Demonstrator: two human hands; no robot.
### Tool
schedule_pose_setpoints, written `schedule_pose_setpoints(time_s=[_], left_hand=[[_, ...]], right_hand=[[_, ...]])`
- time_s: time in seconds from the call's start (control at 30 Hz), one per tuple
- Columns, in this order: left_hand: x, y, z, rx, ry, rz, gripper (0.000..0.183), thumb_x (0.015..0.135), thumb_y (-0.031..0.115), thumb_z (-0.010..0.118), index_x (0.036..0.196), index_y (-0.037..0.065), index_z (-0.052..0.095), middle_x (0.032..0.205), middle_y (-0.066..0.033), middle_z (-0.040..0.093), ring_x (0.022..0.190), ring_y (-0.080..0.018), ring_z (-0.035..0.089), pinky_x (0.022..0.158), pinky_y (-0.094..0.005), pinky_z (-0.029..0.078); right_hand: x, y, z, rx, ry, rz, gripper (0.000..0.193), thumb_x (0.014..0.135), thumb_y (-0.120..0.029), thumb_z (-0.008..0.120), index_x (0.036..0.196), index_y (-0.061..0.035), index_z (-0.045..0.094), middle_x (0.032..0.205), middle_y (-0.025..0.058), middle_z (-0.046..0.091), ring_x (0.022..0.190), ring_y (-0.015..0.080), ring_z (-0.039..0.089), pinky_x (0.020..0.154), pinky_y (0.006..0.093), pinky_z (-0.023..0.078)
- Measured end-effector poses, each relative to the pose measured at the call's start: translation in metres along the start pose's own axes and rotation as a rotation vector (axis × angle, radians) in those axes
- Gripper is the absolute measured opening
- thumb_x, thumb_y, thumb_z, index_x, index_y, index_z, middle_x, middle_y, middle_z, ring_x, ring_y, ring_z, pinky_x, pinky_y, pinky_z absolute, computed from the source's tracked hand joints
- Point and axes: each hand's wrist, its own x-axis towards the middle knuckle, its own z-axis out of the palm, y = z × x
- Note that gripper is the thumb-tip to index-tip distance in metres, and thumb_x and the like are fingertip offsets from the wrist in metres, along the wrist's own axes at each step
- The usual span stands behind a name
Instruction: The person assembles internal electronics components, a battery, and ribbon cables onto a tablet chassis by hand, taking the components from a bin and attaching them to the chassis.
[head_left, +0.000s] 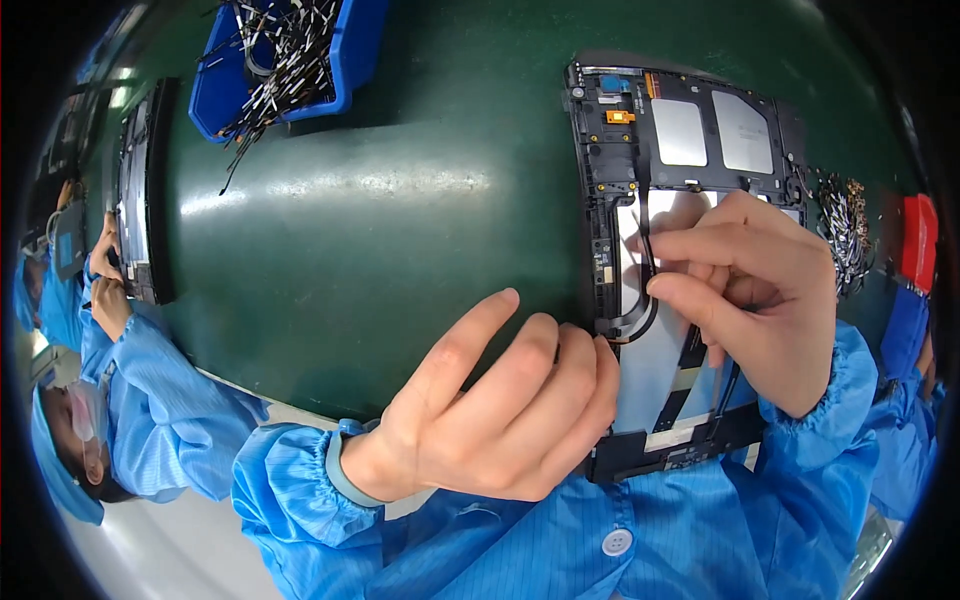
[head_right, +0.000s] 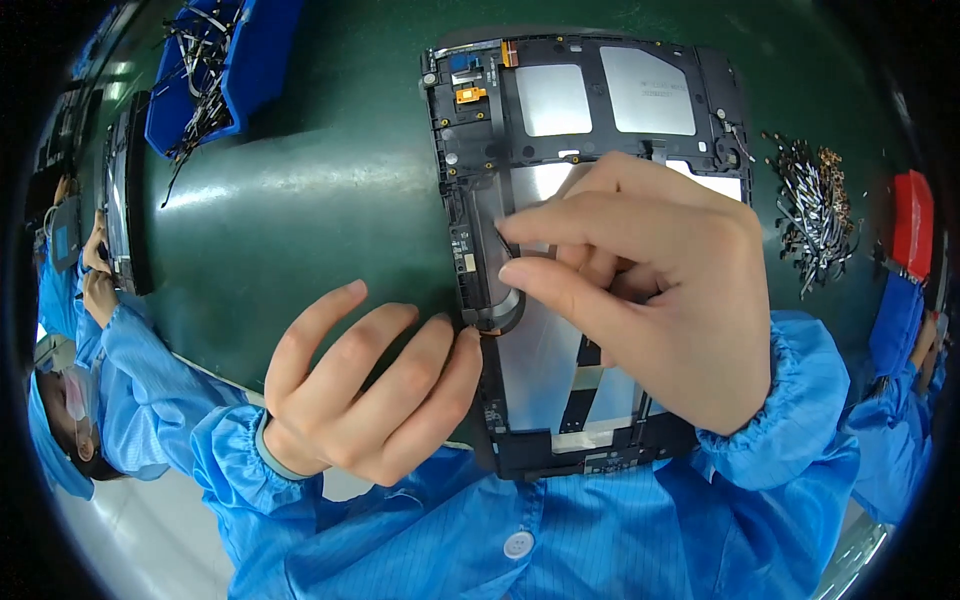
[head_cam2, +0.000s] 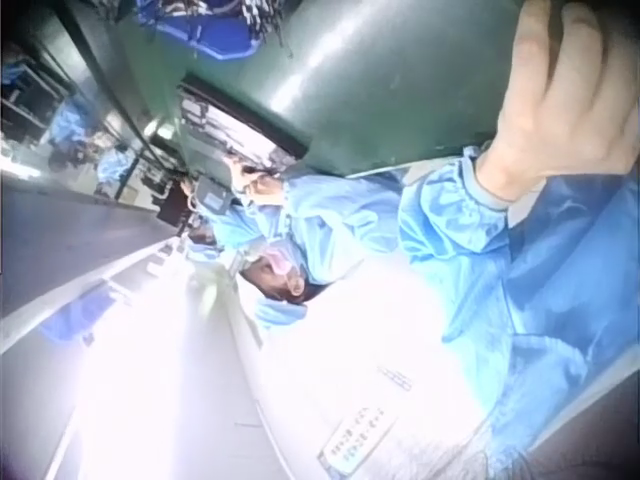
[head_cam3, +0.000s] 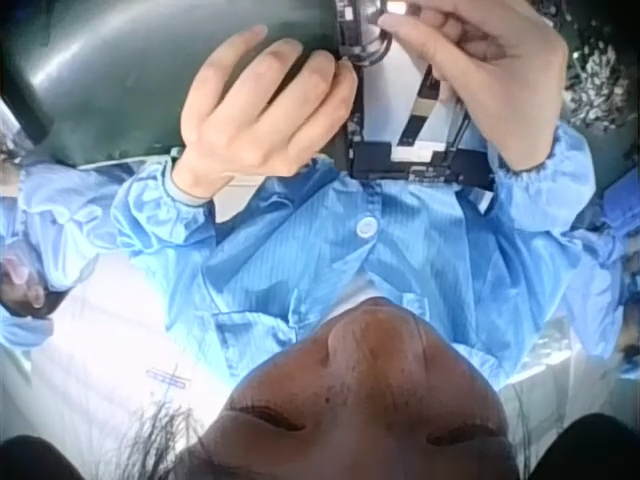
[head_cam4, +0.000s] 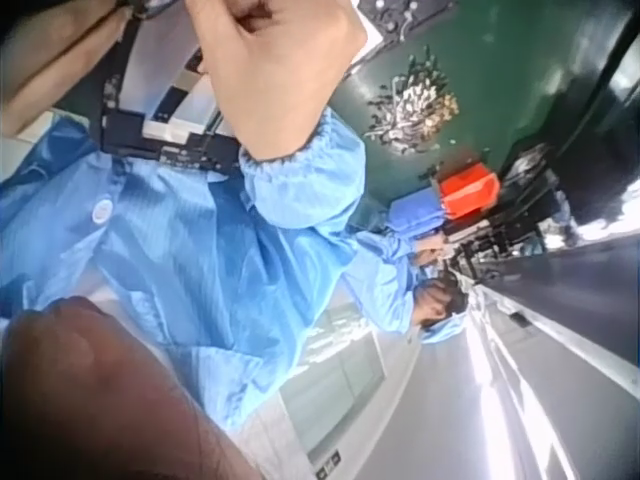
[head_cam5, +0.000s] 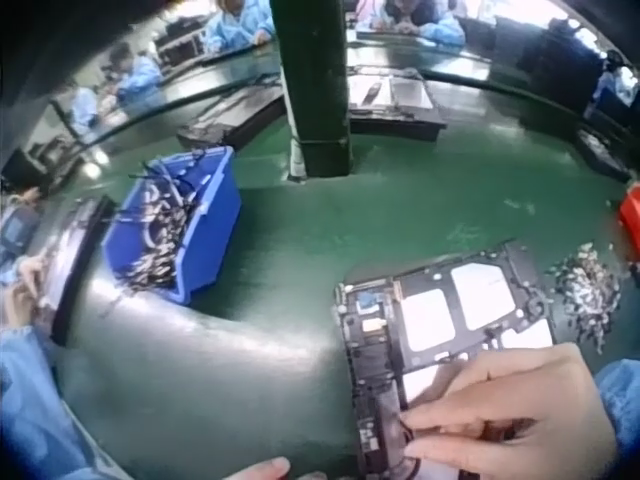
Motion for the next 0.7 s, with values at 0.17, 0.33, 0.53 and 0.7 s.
schedule_pose_setpoints(time_s=[0.17, 0.33, 0.53, 0.7], left_hand=[[-0.012, 0.007, -0.008, -0.089, 0.023, 0.032, 0.019, 0.066, 0.011, 0.062, 0.081, 0.005, 0.072, 0.075, -0.0036, 0.065, 0.071, -0.0147, 0.064, 0.074, -0.0292, 0.056], [0.004, 0.027, 0.005, -0.208, 0.086, 0.045, 0.013, 0.074, 0.008, 0.06, 0.082, 0.003, 0.069, 0.087, -0.0079, 0.069, 0.082, -0.0188, 0.067, 0.075, -0.0256, 0.056], [0.006, 0.035, 0.018, -0.033, 0.034, 0.006, 0.01, 0.077, 0.006, 0.058, 0.083, 0.003, 0.066, 0.092, -0.0113, 0.07, 0.085, -0.0193, 0.068, 0.074, -0.0237, 0.055], [0.007, 0.038, 0.02, -0.036, 0.038, -0.061, 0.014, 0.083, 0.011, 0.054, 0.082, 0.003, 0.066, 0.092, -0.0106, 0.071, 0.082, -0.017, 0.067, 0.072, -0.0228, 0.056]], right_hand=[[0.001, 0.0, 0.0, 0.086, -0.051, -0.013, 0.013, 0.077, 0.01, 0.066, 0.087, 0.0028, 0.069, 0.079, 0.0066, 0.057, 0.047, 0.0039, 0.052, 0.042, 0.0157, 0.036], [0.0, -0.001, 0.0, 0.027, -0.044, -0.049, 0.014, 0.077, 0.011, 0.067, 0.088, 0.0025, 0.069, 0.078, 0.0058, 0.056, 0.047, 0.0033, 0.052, 0.041, 0.016, 0.034], [0.003, 0.002, 0.002, -0.026, 0.027, -0.037, 0.014, 0.077, 0.009, 0.068, 0.089, 0.0038, 0.069, 0.082, 0.0059, 0.057, 0.049, 0.0018, 0.05, 0.042, 0.0154, 0.034], [0.007, 0.009, 0.0, -0.002, 0.042, -0.067, 0.013, 0.078, 0.009, 0.068, 0.089, 0.0044, 0.069, 0.086, 0.0067, 0.058, 0.051, 0.0017, 0.05, 0.045, 0.0145, 0.035]])
